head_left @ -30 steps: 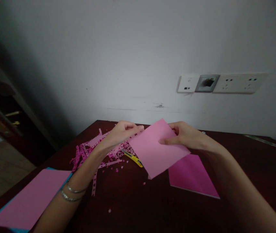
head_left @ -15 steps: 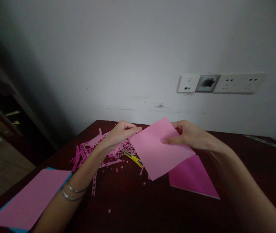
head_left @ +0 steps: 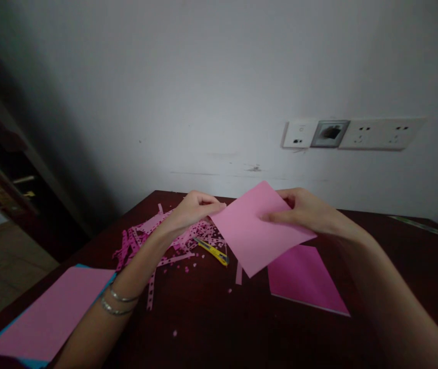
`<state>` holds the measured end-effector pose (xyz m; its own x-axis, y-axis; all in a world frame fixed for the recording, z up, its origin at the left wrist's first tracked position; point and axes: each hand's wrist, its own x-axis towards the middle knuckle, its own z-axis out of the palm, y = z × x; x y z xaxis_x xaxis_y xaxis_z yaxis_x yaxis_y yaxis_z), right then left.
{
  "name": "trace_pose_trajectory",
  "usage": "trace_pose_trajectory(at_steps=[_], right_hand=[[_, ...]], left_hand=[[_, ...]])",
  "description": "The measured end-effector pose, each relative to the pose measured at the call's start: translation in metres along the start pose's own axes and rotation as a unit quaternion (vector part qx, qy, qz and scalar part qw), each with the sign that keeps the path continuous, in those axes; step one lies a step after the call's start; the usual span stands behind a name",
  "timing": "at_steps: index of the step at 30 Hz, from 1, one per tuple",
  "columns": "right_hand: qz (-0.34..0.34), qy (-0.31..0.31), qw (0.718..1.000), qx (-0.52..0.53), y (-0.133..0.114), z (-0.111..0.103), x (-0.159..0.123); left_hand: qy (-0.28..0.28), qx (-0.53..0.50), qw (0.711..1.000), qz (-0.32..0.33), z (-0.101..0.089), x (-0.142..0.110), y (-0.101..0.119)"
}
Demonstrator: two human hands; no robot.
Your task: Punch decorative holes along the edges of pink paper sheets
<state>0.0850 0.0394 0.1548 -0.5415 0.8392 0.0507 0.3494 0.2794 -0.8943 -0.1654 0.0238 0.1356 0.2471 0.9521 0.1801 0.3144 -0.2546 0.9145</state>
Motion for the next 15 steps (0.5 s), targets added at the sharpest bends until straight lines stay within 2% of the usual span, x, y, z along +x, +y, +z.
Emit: trace_pose_trajectory(at_steps=[5, 7, 11, 13, 15], right_hand=[[-0.007, 0.003, 1.0, 0.002, 0.007, -0.008, 0.003], [-0.005, 0.034, 0.999, -0.019, 0.011, -0.011, 0.004], [-0.044, 0.157, 0.986, 0.023, 0.015, -0.012, 0.008], [-0.068, 0.202, 0.974, 0.076, 0.016, -0.011, 0.011], [-0.074, 0.229, 0.965, 0.108, 0.017, -0.011, 0.013]], left_hand=[[0.095, -0.058, 0.994, 0.007, 0.0, 0.005, -0.006], [0.104, -0.077, 0.992, 0.011, 0.0, 0.007, -0.008], [0.052, -0.063, 0.997, -0.003, 0.001, 0.009, -0.012], [0.012, -0.014, 1.0, -0.02, 0.002, 0.009, -0.012], [0.001, 0.044, 0.999, -0.004, 0.004, 0.009, -0.011]])
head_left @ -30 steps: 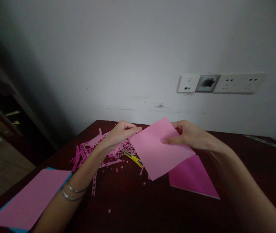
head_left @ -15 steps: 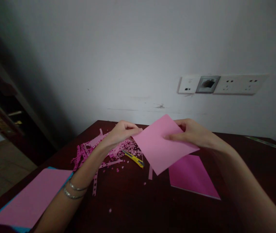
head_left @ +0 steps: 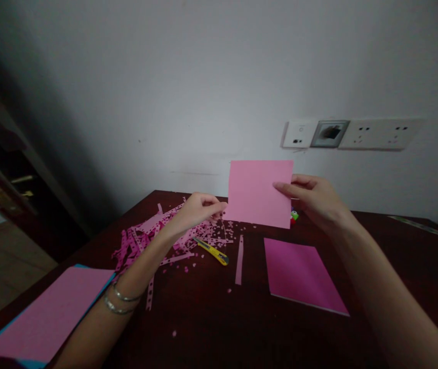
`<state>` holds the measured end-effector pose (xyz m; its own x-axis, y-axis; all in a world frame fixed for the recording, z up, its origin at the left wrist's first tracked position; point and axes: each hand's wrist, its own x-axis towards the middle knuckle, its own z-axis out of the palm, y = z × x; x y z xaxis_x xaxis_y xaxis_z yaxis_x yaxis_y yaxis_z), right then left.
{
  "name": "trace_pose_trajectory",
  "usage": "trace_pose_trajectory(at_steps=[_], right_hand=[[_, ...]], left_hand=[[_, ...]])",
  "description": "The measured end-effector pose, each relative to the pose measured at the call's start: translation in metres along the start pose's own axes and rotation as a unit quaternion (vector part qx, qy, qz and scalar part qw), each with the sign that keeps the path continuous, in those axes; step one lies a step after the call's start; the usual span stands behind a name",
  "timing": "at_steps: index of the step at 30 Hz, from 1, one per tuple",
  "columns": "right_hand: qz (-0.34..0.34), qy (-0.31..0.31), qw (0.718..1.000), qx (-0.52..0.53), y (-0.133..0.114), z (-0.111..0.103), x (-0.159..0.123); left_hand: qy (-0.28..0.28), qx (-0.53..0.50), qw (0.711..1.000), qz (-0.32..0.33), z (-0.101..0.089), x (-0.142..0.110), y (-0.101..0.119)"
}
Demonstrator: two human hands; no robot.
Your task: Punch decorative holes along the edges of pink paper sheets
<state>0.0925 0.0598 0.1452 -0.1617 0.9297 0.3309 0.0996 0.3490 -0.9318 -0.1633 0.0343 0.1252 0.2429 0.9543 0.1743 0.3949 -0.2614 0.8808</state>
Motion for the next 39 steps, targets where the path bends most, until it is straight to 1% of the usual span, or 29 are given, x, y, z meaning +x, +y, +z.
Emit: trace_pose_trajectory(at_steps=[1, 3, 5, 6, 8, 10, 11, 13, 14, 15, 16, 18, 19, 20, 21, 23, 25, 27, 28, 30, 33, 35, 39], right_hand=[[0.002, 0.01, 1.0, 0.009, 0.001, 0.0, 0.001], [0.003, 0.025, 0.999, 0.02, 0.002, -0.001, 0.002], [0.003, 0.035, 0.999, 0.025, 0.004, -0.002, 0.004], [0.006, 0.035, 0.999, 0.028, 0.005, -0.002, 0.005], [0.019, 0.028, 0.999, 0.04, 0.007, -0.002, 0.006], [0.035, 0.012, 0.998, 0.05, 0.01, -0.002, 0.008], [0.043, 0.002, 0.998, 0.046, 0.012, -0.002, 0.009], [0.053, -0.02, 0.998, 0.01, 0.015, -0.003, 0.011], [0.054, -0.022, 0.998, -0.021, 0.016, -0.004, 0.012], [0.047, -0.012, 0.997, -0.062, 0.016, -0.005, 0.012], [0.029, 0.014, 0.993, -0.111, 0.015, -0.006, 0.012], [-0.031, 0.083, 0.973, -0.213, 0.009, -0.006, 0.01], [-0.064, 0.102, 0.96, -0.255, 0.004, -0.004, 0.006], [-0.093, 0.1, 0.949, -0.284, -0.001, -0.002, 0.002], [-0.11, 0.056, 0.948, -0.292, -0.008, 0.002, -0.003], [-0.131, -0.057, 0.953, -0.268, -0.02, 0.011, -0.014], [-0.136, -0.188, 0.942, -0.244, -0.027, 0.02, -0.023], [-0.127, -0.276, 0.921, -0.244, -0.029, 0.027, -0.029], [-0.125, -0.301, 0.911, -0.252, -0.028, 0.029, -0.03], [-0.128, -0.331, 0.897, -0.263, -0.024, 0.03, -0.029], [-0.134, -0.377, 0.884, -0.242, -0.02, 0.029, -0.027], [-0.128, -0.403, 0.878, -0.224, -0.018, 0.028, -0.026], [-0.122, -0.42, 0.879, -0.193, -0.017, 0.03, -0.027]], left_hand=[[0.002, 0.027, 0.999, 0.028, 0.001, -0.001, 0.001], [0.01, 0.086, 0.99, 0.114, 0.003, -0.004, 0.003], [0.02, 0.179, 0.965, 0.192, 0.006, -0.007, 0.005], [0.031, 0.235, 0.947, 0.218, 0.008, -0.009, 0.005], [0.061, 0.334, 0.907, 0.249, 0.012, -0.01, 0.005], [0.075, 0.381, 0.88, 0.274, 0.016, -0.009, 0.003], [0.075, 0.379, 0.875, 0.291, 0.017, -0.009, 0.002], [0.073, 0.343, 0.88, 0.322, 0.018, -0.008, 0.002], [0.072, 0.315, 0.889, 0.325, 0.018, -0.008, 0.003], [0.07, 0.288, 0.901, 0.316, 0.017, -0.008, 0.005], [0.064, 0.265, 0.916, 0.294, 0.017, -0.009, 0.008], [0.03, 0.232, 0.946, 0.224, 0.015, -0.012, 0.014], [0.004, 0.219, 0.958, 0.188, 0.015, -0.013, 0.016], [-0.027, 0.208, 0.965, 0.157, 0.015, -0.014, 0.018], [-0.058, 0.198, 0.969, 0.134, 0.016, -0.015, 0.02], [-0.118, 0.181, 0.97, 0.111, 0.017, -0.016, 0.021], [-0.165, 0.166, 0.966, 0.107, 0.018, -0.017, 0.022], [-0.186, 0.15, 0.965, 0.108, 0.019, -0.018, 0.024], [-0.187, 0.144, 0.966, 0.109, 0.019, -0.019, 0.025], [-0.191, 0.134, 0.966, 0.109, 0.019, -0.021, 0.028], [-0.201, 0.121, 0.966, 0.112, 0.018, -0.023, 0.033], [-0.198, 0.11, 0.969, 0.103, 0.019, -0.023, 0.035], [-0.199, 0.076, 0.974, 0.079, 0.02, -0.024, 0.035]])
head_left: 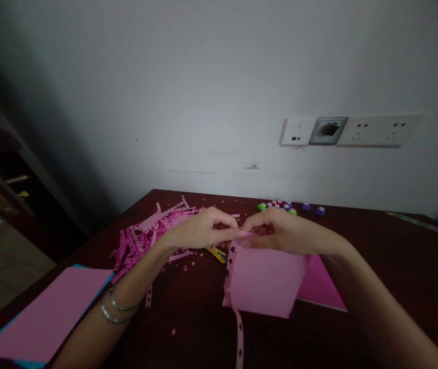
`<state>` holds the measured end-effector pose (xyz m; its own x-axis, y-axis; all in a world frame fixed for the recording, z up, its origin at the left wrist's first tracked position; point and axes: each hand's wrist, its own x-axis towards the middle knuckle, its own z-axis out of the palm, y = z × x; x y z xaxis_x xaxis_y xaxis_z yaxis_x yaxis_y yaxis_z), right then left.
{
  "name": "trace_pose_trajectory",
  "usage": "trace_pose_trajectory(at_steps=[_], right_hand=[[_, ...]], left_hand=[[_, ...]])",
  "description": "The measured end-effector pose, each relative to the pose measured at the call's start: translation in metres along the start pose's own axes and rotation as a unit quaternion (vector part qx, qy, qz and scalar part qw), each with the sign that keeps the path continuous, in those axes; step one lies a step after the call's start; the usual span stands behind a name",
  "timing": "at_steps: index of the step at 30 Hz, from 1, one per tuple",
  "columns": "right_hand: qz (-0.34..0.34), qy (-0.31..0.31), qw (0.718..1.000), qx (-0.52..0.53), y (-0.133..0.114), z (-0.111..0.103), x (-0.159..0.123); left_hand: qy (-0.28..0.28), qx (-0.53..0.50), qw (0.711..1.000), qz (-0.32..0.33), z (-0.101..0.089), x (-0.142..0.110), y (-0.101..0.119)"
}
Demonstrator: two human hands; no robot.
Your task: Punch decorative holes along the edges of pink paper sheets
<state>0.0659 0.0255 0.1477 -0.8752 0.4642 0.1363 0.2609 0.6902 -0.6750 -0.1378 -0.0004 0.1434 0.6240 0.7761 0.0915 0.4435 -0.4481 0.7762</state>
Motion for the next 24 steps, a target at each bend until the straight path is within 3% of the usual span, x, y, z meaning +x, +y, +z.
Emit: trace_pose_trajectory(at_steps=[10, 15, 24], right_hand=[[-0.017, 0.002, 0.994, 0.106, -0.007, 0.0, -0.001], [0.011, 0.035, 0.991, 0.133, -0.006, -0.002, -0.003], [0.049, 0.068, 0.989, 0.119, -0.001, -0.007, -0.004]], left_hand=[[-0.033, -0.215, 0.976, -0.022, 0.008, 0.002, -0.011], [0.014, -0.216, 0.976, 0.021, 0.006, 0.003, -0.015], [-0.015, -0.139, 0.99, -0.008, -0.003, 0.001, -0.01]])
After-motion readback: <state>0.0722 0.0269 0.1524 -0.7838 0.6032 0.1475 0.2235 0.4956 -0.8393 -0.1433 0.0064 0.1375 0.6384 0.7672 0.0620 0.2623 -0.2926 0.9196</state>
